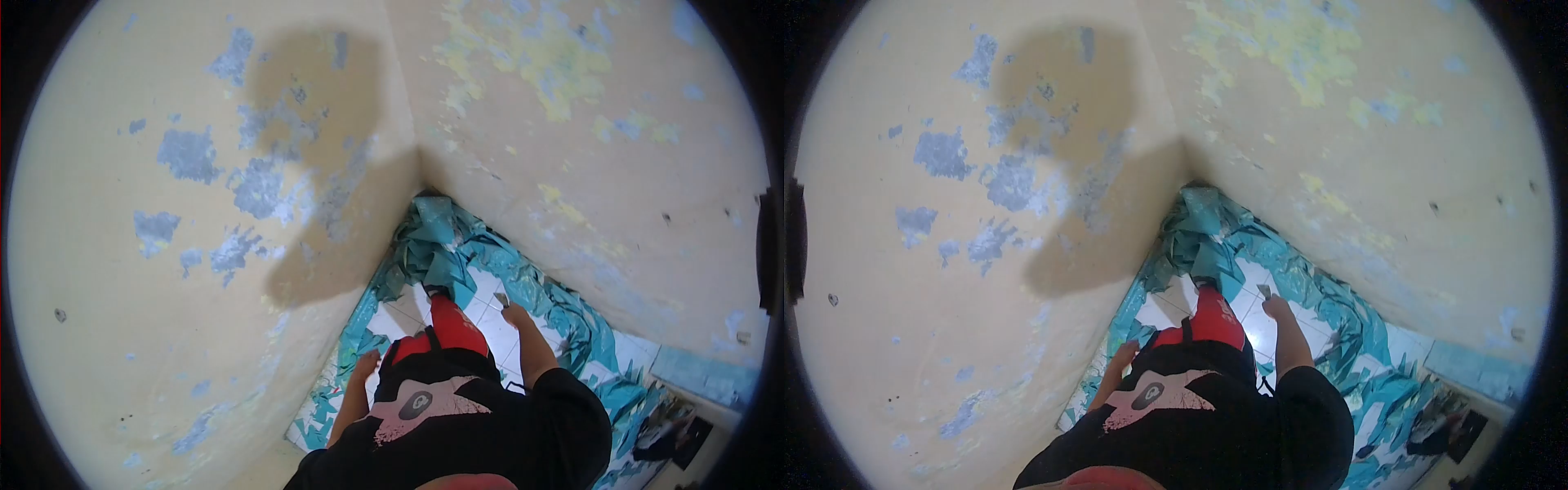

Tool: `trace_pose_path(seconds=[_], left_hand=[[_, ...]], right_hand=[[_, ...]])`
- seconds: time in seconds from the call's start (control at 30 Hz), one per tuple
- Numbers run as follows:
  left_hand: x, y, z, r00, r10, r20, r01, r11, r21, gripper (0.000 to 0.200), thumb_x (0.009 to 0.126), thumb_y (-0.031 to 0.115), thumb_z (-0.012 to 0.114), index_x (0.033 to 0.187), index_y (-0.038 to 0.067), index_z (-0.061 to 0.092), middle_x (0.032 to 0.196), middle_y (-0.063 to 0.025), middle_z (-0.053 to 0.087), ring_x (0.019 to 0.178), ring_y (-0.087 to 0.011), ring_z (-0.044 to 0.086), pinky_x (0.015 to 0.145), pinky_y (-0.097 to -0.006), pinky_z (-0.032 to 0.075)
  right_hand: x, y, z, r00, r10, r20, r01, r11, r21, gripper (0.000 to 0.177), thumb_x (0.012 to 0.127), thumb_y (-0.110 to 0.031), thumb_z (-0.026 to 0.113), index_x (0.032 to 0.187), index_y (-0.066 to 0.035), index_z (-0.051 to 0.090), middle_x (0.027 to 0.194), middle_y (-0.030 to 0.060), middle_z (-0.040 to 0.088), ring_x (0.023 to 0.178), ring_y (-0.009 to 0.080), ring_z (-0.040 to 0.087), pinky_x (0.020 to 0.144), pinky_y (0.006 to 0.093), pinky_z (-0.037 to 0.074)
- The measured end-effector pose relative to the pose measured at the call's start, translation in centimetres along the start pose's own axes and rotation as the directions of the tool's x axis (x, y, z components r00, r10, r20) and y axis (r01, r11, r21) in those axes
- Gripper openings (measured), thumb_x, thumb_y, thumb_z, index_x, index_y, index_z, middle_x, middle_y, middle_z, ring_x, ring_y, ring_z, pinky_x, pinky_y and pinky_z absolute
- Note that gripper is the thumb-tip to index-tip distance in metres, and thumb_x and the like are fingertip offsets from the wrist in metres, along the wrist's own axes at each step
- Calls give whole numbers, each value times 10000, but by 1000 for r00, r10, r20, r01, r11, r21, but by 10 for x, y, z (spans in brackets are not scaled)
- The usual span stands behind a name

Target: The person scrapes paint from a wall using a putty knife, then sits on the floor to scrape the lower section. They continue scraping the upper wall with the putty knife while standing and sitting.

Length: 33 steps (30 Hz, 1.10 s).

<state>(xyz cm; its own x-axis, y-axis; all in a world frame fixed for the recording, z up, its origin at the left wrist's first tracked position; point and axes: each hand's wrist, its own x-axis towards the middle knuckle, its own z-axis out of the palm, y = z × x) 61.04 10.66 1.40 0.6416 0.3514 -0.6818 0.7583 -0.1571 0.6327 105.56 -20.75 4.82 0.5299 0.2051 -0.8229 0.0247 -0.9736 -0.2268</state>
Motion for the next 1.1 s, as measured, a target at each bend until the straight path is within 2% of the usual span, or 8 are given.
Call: trace_pose_path(seconds=[0.1, 0.3, 0.4, 0.5, 0.57, 0.63, 0.93, 1.1], left_hand=[[-3, 48, -31, 973, -225, 53, 229, 916, -329, 520, 951, 401, 455, 1369, 94, 475, 1106, -74, 646, 916, -211, 621, 643, -337, 496], [-41, 21, -45, 947, -234, -219, 111, 880, -461, 514, 956, 412, 457, 1367, 106, 491, 989, -89, 673, 773, -164, 607, 597, -326, 470], [-80, -13, -9, 921, -317, -225, 181, 863, -472, 441, 955, 404, 452, 1265, 106, 551, 957, -83, 668, 750, -164, 603, 592, -326, 468], [-111, -93, 50, 891, -446, 85, 428, 762, -485, 304, 932, 438, 456, 1004, 158, 553, 854, -40, 622, 698, -175, 570, 588, -388, 449], [-125, -142, 85, 722, -524, 451, 673, 683, -284, 267, 926, 450, 448, 1043, 225, 531, 907, -4, 586, 719, -193, 519, 624, -440, 410], [-164, -115, 110, 616, -649, 446, 721, 693, 14, 463, 962, 450, 391, 1331, 175, 444, 1244, -96, 577, 1070, -344, 552, 839, -536, 436], [-171, -70, 167, 836, -510, 202, 545, 726, -420, 539, 964, 453, 398, 1402, 139, 394, 1211, -129, 595, 1053, -320, 572, 877, -540, 430], [-165, -33, 175, 876, -479, 58, 449, 763, -465, 551, 935, 473, 440, 1374, 140, 423, 1125, -103, 627, 946, -280, 595, 796, -504, 461]], right_hand=[[13, 47, 36, 981, -114, -159, 129, 988, 86, 375, 830, -220, 469, 1110, 10, 565, 759, 238, 646, 588, 333, 651, 548, 426, 548], [-81, 59, 82, 985, -85, -152, 127, 950, 285, 374, 833, -277, 515, 1086, -4, 556, 852, 243, 649, 607, 327, 654, 552, 418, 538], [-113, 100, 126, 969, -173, -176, 190, 978, 83, 587, 824, -320, 538, 1324, -16, 494, 1037, 265, 650, 760, 351, 670, 660, 423, 547], [-98, 195, 194, 861, -420, -287, 414, 906, -83, 694, 821, -314, 542, 1415, 9, 385, 1009, 248, 658, 673, 325, 663, 583, 420, 536], [-177, 179, 158, 995, -3, 104, -24, 967, 254, 565, 836, -323, 533, 1297, 3, 506, 798, 148, 639, 519, 248, 585, 491, 441, 498], [-203, 204, 160, 989, 86, 119, -118, 948, 294, 415, 863, -320, 508, 1129, -2, 532, 711, 123, 579, 493, 226, 550, 472, 446, 479], [-203, 302, 132, 927, 313, 207, -365, 877, 311, 539, 925, -469, 441, 631, -29, 543, 516, 85, 470, 408, 207, 448, 419, 411, 393], [-148, 266, 77, 990, -106, -92, 123, 970, 207, 408, 906, -350, 464, 916, 15, 646, 806, 225, 661, 749, 382, 642, 687, 470, 488]])
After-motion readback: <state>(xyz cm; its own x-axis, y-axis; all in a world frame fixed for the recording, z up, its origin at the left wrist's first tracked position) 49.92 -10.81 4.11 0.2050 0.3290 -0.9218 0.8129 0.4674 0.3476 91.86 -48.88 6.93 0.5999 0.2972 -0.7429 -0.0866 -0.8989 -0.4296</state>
